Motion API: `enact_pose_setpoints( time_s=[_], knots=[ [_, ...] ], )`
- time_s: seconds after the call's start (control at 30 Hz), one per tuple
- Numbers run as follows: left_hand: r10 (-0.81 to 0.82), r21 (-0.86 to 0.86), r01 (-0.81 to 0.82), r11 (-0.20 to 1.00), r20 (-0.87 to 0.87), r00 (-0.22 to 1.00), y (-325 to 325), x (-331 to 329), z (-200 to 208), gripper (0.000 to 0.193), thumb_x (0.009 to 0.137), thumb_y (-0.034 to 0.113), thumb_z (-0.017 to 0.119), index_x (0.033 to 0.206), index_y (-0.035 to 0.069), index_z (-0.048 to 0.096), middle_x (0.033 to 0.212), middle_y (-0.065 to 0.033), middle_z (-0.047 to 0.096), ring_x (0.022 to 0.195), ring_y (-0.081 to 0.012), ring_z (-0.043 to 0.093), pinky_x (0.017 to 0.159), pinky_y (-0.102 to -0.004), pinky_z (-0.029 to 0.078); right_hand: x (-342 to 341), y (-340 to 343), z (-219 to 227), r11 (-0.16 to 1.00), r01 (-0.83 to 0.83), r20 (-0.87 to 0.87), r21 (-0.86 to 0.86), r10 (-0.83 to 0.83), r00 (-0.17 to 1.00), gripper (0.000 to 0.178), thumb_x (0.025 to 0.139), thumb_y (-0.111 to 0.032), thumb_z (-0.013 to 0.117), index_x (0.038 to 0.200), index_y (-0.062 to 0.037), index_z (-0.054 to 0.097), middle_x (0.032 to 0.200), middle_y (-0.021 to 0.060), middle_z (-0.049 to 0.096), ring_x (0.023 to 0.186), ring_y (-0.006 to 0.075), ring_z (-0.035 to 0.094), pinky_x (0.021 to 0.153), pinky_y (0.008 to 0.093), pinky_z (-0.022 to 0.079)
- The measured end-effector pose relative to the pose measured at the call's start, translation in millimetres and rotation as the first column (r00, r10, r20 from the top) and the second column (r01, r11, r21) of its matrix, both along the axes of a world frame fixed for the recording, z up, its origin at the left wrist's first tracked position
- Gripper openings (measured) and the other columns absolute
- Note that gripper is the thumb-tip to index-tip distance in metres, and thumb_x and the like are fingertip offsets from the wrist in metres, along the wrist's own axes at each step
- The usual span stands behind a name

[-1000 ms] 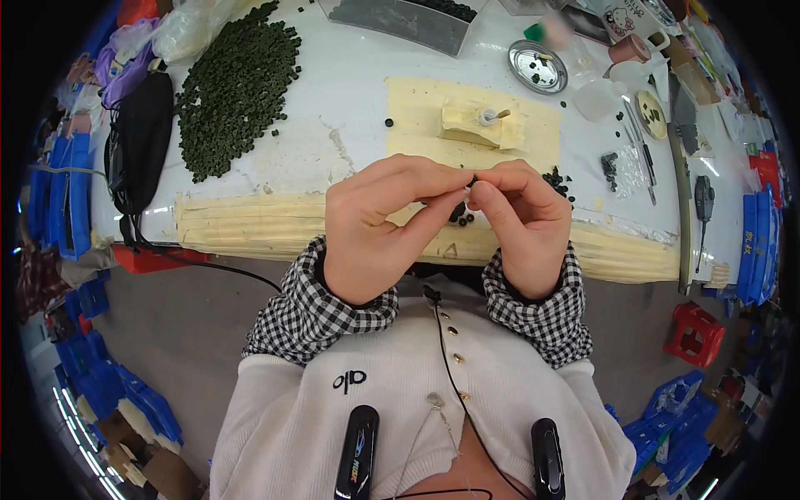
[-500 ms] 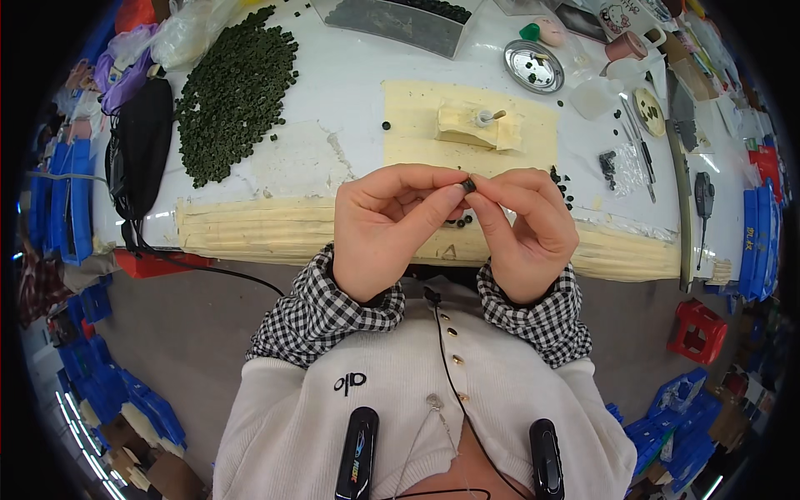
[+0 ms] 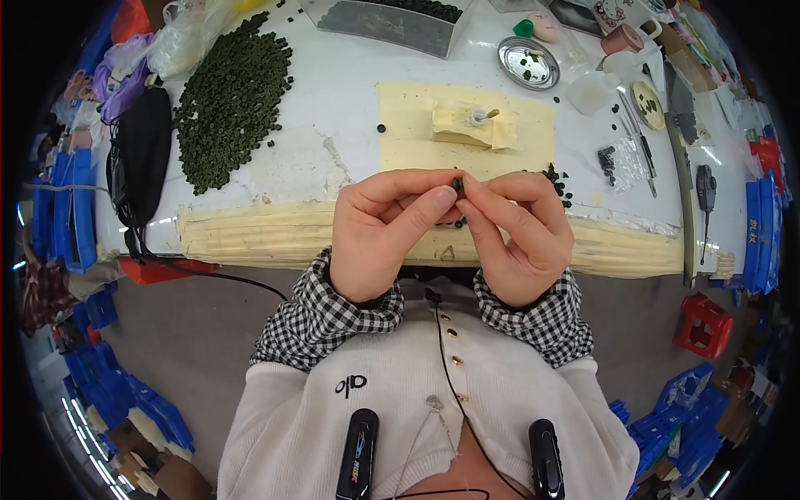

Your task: Assembling small black plastic components by hand at a factory workbench.

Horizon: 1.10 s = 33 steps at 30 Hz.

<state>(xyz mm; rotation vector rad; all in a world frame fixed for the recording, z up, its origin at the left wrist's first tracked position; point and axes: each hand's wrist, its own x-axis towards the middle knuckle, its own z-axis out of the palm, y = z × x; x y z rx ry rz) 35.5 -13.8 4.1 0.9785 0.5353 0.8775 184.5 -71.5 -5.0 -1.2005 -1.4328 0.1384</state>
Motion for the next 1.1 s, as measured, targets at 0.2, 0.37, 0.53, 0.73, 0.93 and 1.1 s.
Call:
enact_pose_setpoints(
  time_s=[0.2, 0.37, 0.53, 0.73, 0.93, 1.1],
  knots=[
    [-0.018, -0.099, 0.018, 0.995, 0.000, 1.000, 2.5, -0.7, -0.1, 0.019, 0.093, 0.002, 0.059, 0.109, -0.006, 0.064, 0.104, -0.0140, 0.068, 0.089, -0.0149, 0.067, 0.082, -0.0262, 0.056, 0.9, -1.5, 0.7, 1.000, -0.020, -0.013, -0.008, 0.020, 1.000, 0.034, 0.072, 0.009, 0.073, 0.105, -0.0024, 0.071, 0.089, 0.0084, 0.061, 0.074, 0.0169, 0.061, 0.063, 0.0248, 0.050],
    [0.004, 0.047, -0.001, 0.999, -0.050, 0.999, 1.9, -0.9, -1.2, 0.018, 0.092, 0.001, 0.060, 0.108, -0.006, 0.064, 0.102, -0.0139, 0.068, 0.088, -0.0143, 0.066, 0.081, -0.0254, 0.056, 5.2, -2.0, 4.6, 0.992, -0.097, -0.151, -0.078, 0.085, 0.985, 0.025, 0.076, 0.007, 0.072, 0.100, -0.0006, 0.071, 0.090, 0.0090, 0.062, 0.076, 0.0163, 0.062, 0.066, 0.0253, 0.051],
    [0.042, 0.179, -0.013, 0.984, -0.158, 0.987, -0.8, -0.9, 2.3, 0.017, 0.092, 0.001, 0.060, 0.106, -0.007, 0.064, 0.098, -0.0136, 0.069, 0.087, -0.0149, 0.067, 0.081, -0.0255, 0.055, 7.8, 1.2, 3.3, 0.975, -0.187, -0.331, -0.120, 0.138, 0.933, 0.016, 0.078, 0.003, 0.071, 0.094, 0.0020, 0.069, 0.088, 0.0092, 0.062, 0.078, 0.0153, 0.062, 0.071, 0.0252, 0.049],
    [-0.025, 0.060, 0.031, 0.998, -0.108, 0.994, 2.2, -1.5, 0.6, 0.016, 0.092, 0.002, 0.060, 0.105, -0.008, 0.064, 0.094, -0.0143, 0.069, 0.087, -0.0160, 0.067, 0.081, -0.0264, 0.056, 9.6, 2.3, 3.4, 0.975, -0.187, -0.300, -0.121, 0.143, 0.943, 0.014, 0.079, 0.003, 0.070, 0.094, 0.0018, 0.069, 0.087, 0.0090, 0.062, 0.077, 0.0151, 0.060, 0.070, 0.0252, 0.049],
    [0.002, 0.104, 0.013, 0.994, -0.144, 0.990, 1.9, -1.6, 1.2, 0.016, 0.091, 0.001, 0.062, 0.104, -0.007, 0.064, 0.096, -0.0137, 0.068, 0.088, -0.0152, 0.066, 0.079, -0.0255, 0.055, 9.2, 1.9, 4.0, 0.980, -0.158, -0.272, -0.122, 0.120, 0.955, 0.015, 0.079, 0.004, 0.070, 0.093, 0.0013, 0.069, 0.087, 0.0090, 0.062, 0.077, 0.0152, 0.061, 0.070, 0.0256, 0.049],
    [0.119, 0.420, 0.009, 0.907, -0.276, 0.954, 1.5, -3.5, 3.9, 0.018, 0.086, -0.002, 0.066, 0.104, -0.005, 0.067, 0.097, -0.0130, 0.067, 0.086, -0.0146, 0.065, 0.076, -0.0246, 0.053, 10.4, 1.5, 5.7, 0.979, -0.164, -0.258, -0.125, 0.128, 0.958, 0.015, 0.077, 0.005, 0.071, 0.091, 0.0006, 0.069, 0.087, 0.0088, 0.062, 0.078, 0.0163, 0.062, 0.070, 0.0261, 0.049]
  ],
)
